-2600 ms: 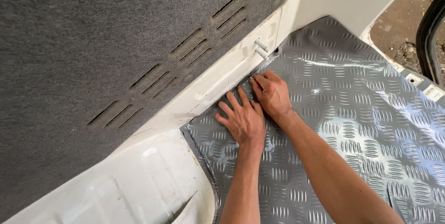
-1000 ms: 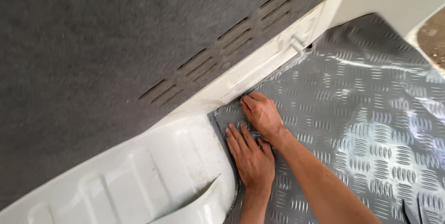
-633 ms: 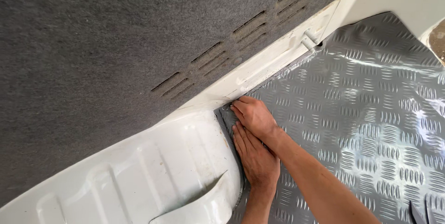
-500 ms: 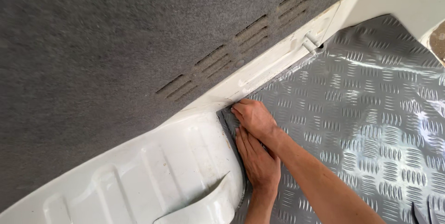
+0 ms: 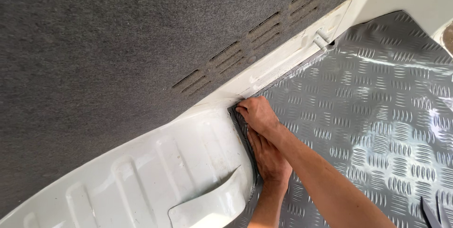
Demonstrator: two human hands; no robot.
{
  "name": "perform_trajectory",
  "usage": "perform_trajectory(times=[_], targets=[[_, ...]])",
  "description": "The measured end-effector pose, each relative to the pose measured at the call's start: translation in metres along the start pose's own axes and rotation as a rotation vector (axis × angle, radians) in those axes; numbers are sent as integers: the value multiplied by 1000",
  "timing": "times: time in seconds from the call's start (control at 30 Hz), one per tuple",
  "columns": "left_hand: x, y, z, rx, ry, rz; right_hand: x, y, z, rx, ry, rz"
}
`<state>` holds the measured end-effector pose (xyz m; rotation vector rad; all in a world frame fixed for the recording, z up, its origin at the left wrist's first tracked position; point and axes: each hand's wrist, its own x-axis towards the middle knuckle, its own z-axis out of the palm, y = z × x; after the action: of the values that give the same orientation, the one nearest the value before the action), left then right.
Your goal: The person installs a diamond-plate floor mat in the bed of a pickup truck. They use a marker to trace the contours of the wheel well and then use scissors to cut the mat to fit the space precisely.
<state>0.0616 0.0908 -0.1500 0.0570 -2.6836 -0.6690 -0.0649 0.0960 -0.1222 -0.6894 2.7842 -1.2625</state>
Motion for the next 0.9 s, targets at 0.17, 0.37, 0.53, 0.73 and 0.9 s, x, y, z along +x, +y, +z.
perform_trajectory(times=[0.17, 0.37, 0.53, 0.73, 0.9], targets=[[1, 1, -2, -28, 2, -25, 4, -15, -13, 45, -94, 266], [2, 2, -3, -3, -41, -34, 1, -28, -14, -26, -43, 349], [4, 2, -1, 37, -70, -37, -5, -15, -10, 14, -8, 222], [5, -1, 2, 83, -102, -46, -7, -10, 0, -11, 32, 179], [5, -1, 2, 110, -122, -56, -7, -17, 0, -19, -2, 125]])
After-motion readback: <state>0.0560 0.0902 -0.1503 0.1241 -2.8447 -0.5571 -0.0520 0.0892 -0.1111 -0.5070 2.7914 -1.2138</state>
